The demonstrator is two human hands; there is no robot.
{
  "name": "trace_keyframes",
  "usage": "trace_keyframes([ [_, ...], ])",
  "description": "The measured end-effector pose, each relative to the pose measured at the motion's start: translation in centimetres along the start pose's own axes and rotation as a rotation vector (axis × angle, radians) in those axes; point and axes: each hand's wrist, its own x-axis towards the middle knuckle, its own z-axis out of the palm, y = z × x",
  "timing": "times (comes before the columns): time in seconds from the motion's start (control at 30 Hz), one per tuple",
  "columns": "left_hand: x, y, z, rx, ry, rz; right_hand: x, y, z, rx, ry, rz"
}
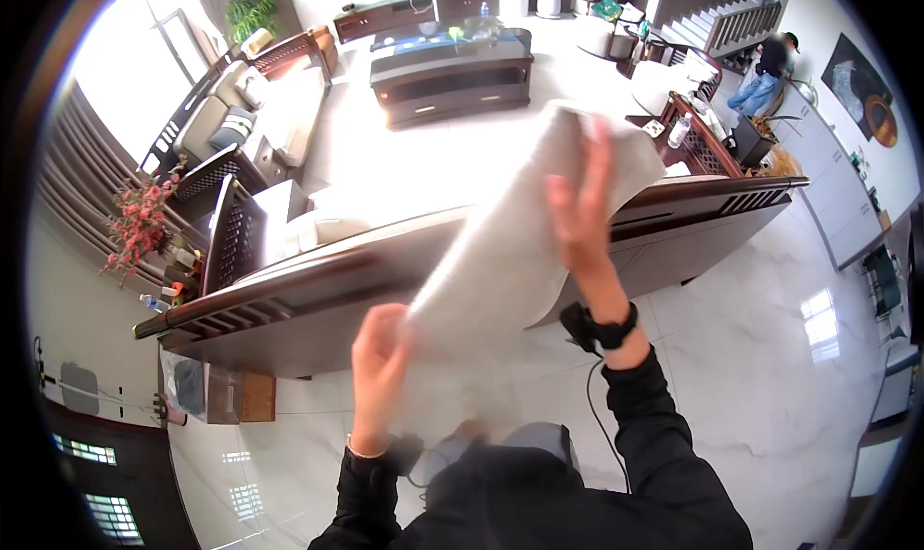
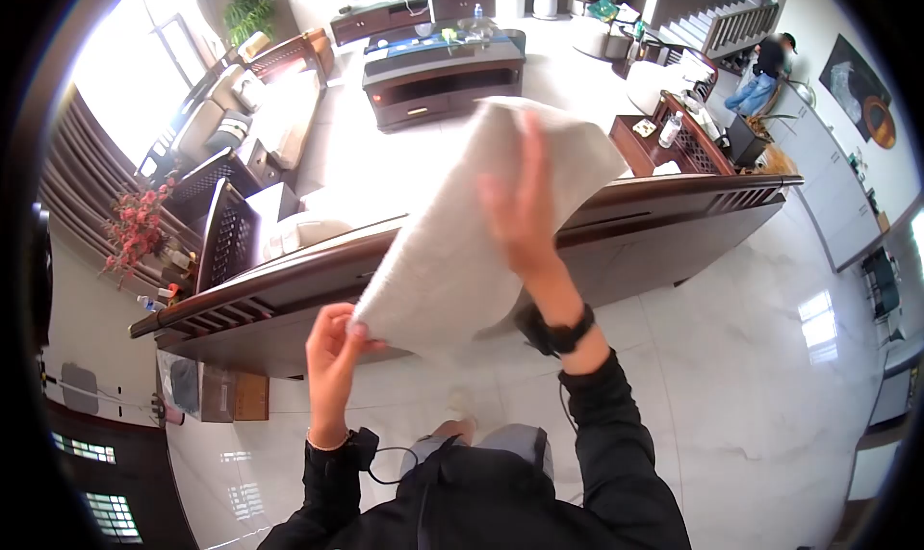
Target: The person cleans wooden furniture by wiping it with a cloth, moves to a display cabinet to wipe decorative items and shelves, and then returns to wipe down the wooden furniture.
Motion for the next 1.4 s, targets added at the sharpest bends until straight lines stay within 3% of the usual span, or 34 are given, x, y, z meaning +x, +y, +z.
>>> trace_keyframes([
  [0.1,6.2,-3.0,-2.4,0.114,0.223,0.089,-0.3,8.6,8.5,-0.354,-0.470,-0.132],
  [0.13,8.4,-3.6,-2.7,0.220,0.340,0.113,-1.4,10.2,11.2,-0.533,-0.759,0.155],
  [0.17,9.5,-3.5,-3.0,0.330,0.452,0.137,-1.4,10.4,12.2,-0.547,-0.778,0.213],
  [0.23,11.5,-4.0,-3.4,0.372,0.452,0.224,-0.9,9.9,13.3,-0.574,-0.819,0.333],
  [0.27,11.1,-3.4,-2.8,0.407,0.431,0.240,-3.0,10.1,13.1,-0.573,-0.603,0.199],
  [0.37,14.3,-4.4,-0.6,0.622,0.252,0.359,-2.9,9.4,13.1,-0.543,-0.567,0.234],
  [0.43,16.9,-5.4,1.2,0.970,0.027,0.421,-2.8,10.0,13.7,-0.535,-0.546,0.252],
  [0.47,18.1,-7.2,2.4,1.053,0.001,0.499,-2.8,10.3,13.8,-0.533,-0.521,0.244],
  [0.57,20.1,-9.2,4.6,1.159,0.119,0.443,-3.2,10.6,13.0,-0.515,-0.441,0.181],
  [0.6,20.8,-9.6,4.9,1.103,0.215,0.598,-3.2,11.0,12.7,-0.507,-0.408,0.147],
  [0.83,21.8,-10.2,4.6,1.092,0.187,0.569,-3.9,12.5,12.2,-0.449,-0.297,-0.075],
  [1.03,22.1,-7.4,2.8,1.040,-0.196,0.489,-5.1,13.9,12.8,-0.453,-0.151,-0.204],
  [1.1,21.8,-7.2,2.7,1.009,-0.221,0.489,-5.3,14.1,12.7,-0.447,-0.118,-0.263],
  [1.4,22.2,-9.4,7.0,1.198,-0.156,0.473,-4.7,16.7,8.8,-0.422,-0.252,-0.356],
])
